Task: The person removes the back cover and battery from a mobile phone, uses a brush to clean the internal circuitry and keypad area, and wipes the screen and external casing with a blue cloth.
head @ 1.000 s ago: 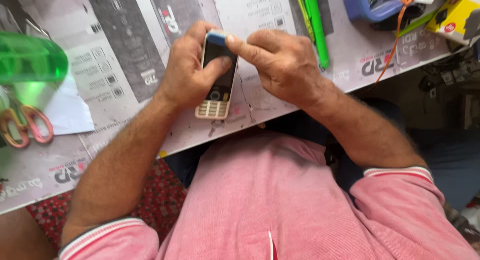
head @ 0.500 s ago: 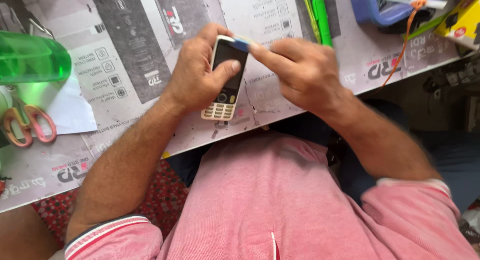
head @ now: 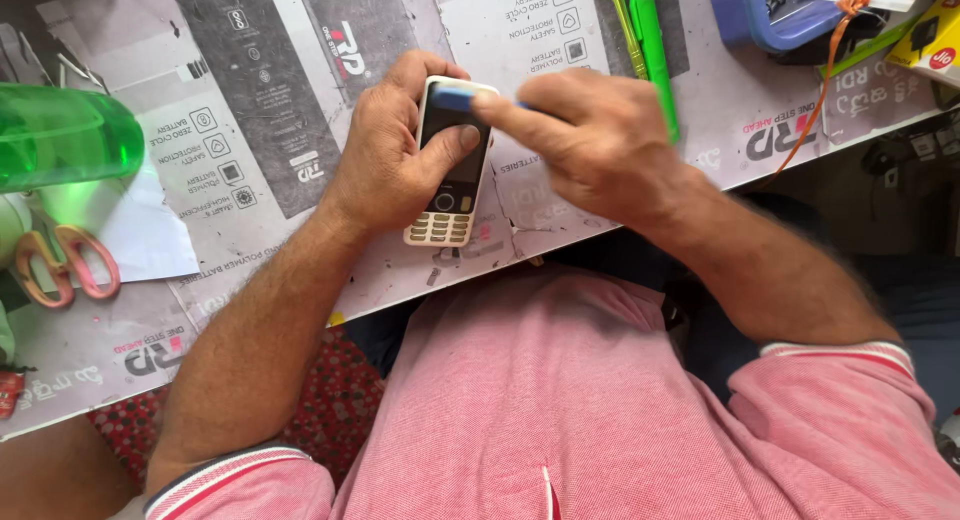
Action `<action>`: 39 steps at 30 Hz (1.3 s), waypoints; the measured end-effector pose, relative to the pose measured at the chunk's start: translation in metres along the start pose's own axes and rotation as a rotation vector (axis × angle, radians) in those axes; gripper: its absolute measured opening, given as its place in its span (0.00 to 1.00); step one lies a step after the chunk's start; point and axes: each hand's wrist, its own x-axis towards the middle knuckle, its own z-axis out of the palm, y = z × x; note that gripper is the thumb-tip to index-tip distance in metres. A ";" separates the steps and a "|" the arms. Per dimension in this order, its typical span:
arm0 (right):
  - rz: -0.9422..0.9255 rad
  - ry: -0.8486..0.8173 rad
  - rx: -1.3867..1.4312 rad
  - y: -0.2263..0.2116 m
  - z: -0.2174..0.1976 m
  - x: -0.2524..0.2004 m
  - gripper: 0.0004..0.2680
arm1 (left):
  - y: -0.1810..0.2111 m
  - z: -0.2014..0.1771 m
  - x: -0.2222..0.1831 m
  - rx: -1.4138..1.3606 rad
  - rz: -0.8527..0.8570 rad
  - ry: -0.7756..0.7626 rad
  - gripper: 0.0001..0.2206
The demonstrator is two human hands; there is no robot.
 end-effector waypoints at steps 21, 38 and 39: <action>0.094 -0.033 0.011 -0.012 -0.015 0.010 0.20 | 0.000 0.000 0.002 -0.011 -0.109 -0.009 0.14; 0.061 0.036 -0.049 -0.018 -0.018 0.011 0.18 | 0.001 0.000 -0.002 -0.054 -0.095 -0.018 0.14; 0.108 0.036 -0.059 -0.014 -0.024 0.005 0.16 | -0.001 -0.001 -0.002 -0.076 -0.117 -0.033 0.14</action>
